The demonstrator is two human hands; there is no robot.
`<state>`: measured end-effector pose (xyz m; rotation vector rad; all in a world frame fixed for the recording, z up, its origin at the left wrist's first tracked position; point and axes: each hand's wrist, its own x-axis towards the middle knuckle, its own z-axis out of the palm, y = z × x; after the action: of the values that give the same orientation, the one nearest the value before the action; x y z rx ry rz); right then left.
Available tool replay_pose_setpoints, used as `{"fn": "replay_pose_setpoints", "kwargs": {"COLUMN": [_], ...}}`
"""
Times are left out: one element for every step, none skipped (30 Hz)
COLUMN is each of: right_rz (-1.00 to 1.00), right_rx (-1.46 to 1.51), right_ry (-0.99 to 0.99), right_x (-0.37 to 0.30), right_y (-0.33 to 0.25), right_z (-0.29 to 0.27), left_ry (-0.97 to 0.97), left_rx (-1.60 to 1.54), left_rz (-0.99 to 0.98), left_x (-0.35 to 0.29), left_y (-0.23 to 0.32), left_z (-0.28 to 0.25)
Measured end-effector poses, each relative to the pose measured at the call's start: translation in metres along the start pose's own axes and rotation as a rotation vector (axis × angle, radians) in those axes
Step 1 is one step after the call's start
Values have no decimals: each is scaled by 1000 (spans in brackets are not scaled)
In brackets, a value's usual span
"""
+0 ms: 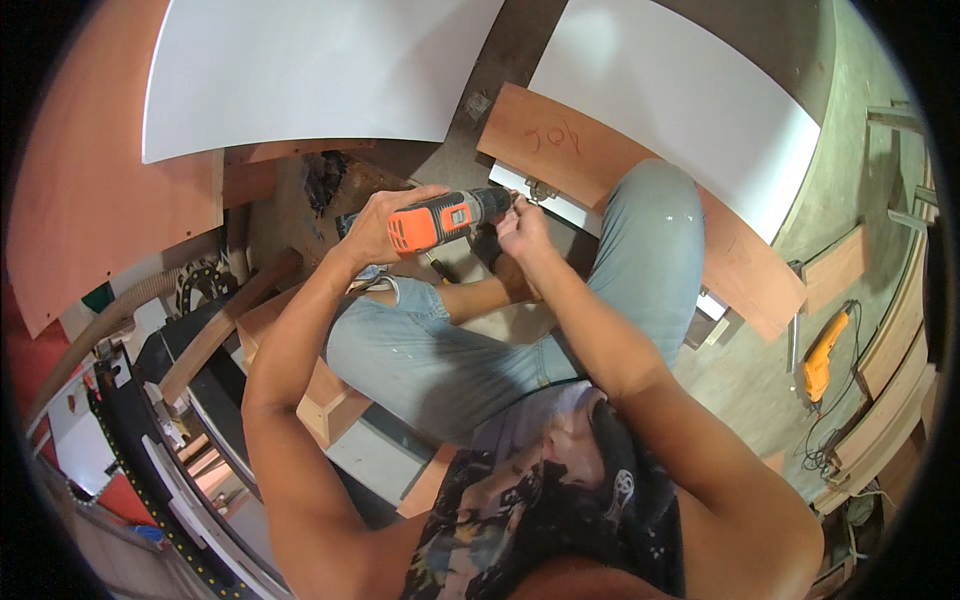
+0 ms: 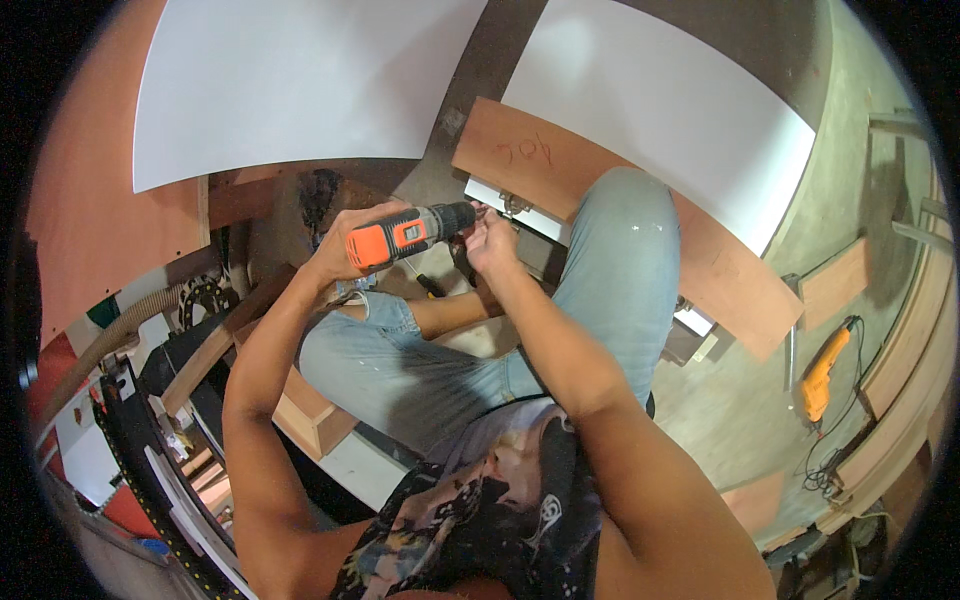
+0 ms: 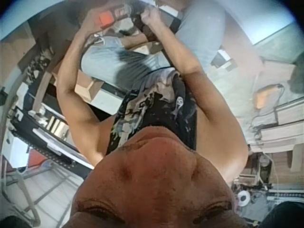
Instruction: The person assembles a white cabinet by attaching hinges to the doors and a wooden frame using a cordless drill. They handle hinge packages, align components, and drive screws to secure the parts together.
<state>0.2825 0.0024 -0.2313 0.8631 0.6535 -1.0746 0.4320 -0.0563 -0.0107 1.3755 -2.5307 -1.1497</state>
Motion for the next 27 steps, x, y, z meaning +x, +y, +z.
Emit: {"fn": "replay_pose_setpoints", "kwargs": {"right_rz": [9,19,29,41,30,19,7,-9,-25,-39,-43,-46,-51,-56,-61,-65,-67,-69,-68,-70,-70,-68,-51,-30,-2,38,-42], "right_rx": [7,14,20,-18,-10,-3,7,9,10,10,-1,-14,-24,-5,14,33,28,22,13,13,11,6,-37,-84,-132,-125,-158], "right_ry": [0,2,3,-5,-1,3,10,32,53,71,71,71,73,75,77,81,84,89,93,82,71,63,59,56,54,28,53], "right_x": [0,0,-1,2,4,5,4,3,2,1,0,-2,-2,-1,1,2,3,4,5,6,7,7,7,7,8,14,17], "right_y": [-3,-5,-7,-10,-12,-15,-16,-16,-16,-16,-16,-16,-17,-18,-19,-20,-20,-20,-20,-19,-18,-15,-15,-17,-19,-23,-22], "right_z": [5,9,12,12,12,11,12,14,17,20,22,23,22,21,22,21,20,19,18,18,17,15,14,13,11,3,4], "left_ry": [2,4,6,0,-5,-10,-15,-19,-23,-34,-44,-54,-52,-49,-47,-59,-71,-82,-75,-67,-56,-57,-53,-47,-61,-76,-89], "left_rx": [-6,-12,-19,-14,-9,-5,0,5,10,15,20,25,15,5,-5,-14,-24,-34,-11,10,30,18,4,-11,-25,-42,-64], "left_rz": [8,15,21,30,40,49,36,23,10,-3,-15,-28,-16,-5,6,-12,-31,-51,-30,-10,6,-1,-18,-40,-49,-60,-75], "left_x": [2,5,7,10,14,17,19,20,21,21,21,21,22,25,27,28,30,30,29,27,24,23,22,20,20,22,21], "left_y": [-4,-9,-13,-14,-15,-15,-15,-15,-15,-16,-18,-19,-19,-18,-17,-16,-15,-15,-17,-22,-27,-28,-27,-27,-27,-29,-31], "left_z": [0,1,2,1,0,-1,-1,-1,-1,-1,-1,-2,-2,-2,-2,-2,-2,-2,0,4,6,8,10,11,10,8,9]}}
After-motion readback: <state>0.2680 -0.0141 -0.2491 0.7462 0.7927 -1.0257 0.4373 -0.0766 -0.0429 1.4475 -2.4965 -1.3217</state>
